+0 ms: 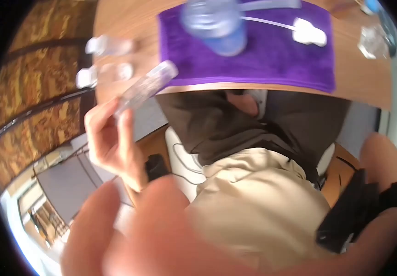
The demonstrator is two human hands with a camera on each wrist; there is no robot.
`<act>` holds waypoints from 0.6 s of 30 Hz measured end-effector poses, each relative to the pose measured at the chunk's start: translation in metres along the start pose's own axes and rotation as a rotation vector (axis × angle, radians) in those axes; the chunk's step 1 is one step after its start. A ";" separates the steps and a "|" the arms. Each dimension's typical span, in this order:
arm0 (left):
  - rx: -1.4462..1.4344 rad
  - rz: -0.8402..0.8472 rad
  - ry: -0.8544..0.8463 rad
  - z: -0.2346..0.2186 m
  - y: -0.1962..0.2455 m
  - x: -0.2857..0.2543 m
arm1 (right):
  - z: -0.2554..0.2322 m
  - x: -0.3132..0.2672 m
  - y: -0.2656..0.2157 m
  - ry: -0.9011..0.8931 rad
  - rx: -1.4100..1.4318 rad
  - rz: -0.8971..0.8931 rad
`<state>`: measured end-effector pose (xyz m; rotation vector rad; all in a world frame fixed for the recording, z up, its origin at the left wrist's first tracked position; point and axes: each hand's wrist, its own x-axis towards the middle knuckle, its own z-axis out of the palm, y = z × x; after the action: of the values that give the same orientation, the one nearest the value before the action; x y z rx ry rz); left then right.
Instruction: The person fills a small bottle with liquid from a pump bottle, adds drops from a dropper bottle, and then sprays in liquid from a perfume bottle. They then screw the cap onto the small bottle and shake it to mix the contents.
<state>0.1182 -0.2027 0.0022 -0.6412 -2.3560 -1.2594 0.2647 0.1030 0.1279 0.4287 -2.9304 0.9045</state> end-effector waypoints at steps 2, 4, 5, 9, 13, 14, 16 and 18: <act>-0.049 -0.009 -0.025 -0.004 -0.007 0.001 | 0.005 0.018 0.001 0.008 0.019 -0.087; -0.007 -0.026 -0.010 0.000 -0.004 0.002 | 0.013 0.031 0.001 0.008 0.057 -0.145; -0.024 -0.019 -0.019 -0.001 -0.005 0.004 | 0.014 0.035 -0.002 0.006 0.079 -0.164; 0.108 0.033 -0.013 0.002 0.001 0.012 | 0.018 0.062 -0.006 0.068 0.126 -0.312; 0.086 0.027 -0.034 0.007 0.001 0.014 | 0.002 0.087 -0.017 0.078 0.078 -0.466; 0.074 0.040 0.020 0.010 0.002 0.015 | -0.005 0.080 -0.013 0.038 0.129 -0.392; 0.049 -0.025 -0.012 0.015 0.004 0.014 | -0.011 0.081 0.007 0.066 0.091 -0.476; 0.016 -0.033 0.042 0.012 0.001 0.018 | -0.009 0.093 0.014 0.140 0.099 -0.521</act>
<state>0.1029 -0.1884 0.0064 -0.5678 -2.3488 -1.2542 0.1710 0.0957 0.1396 1.0241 -2.4616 0.9480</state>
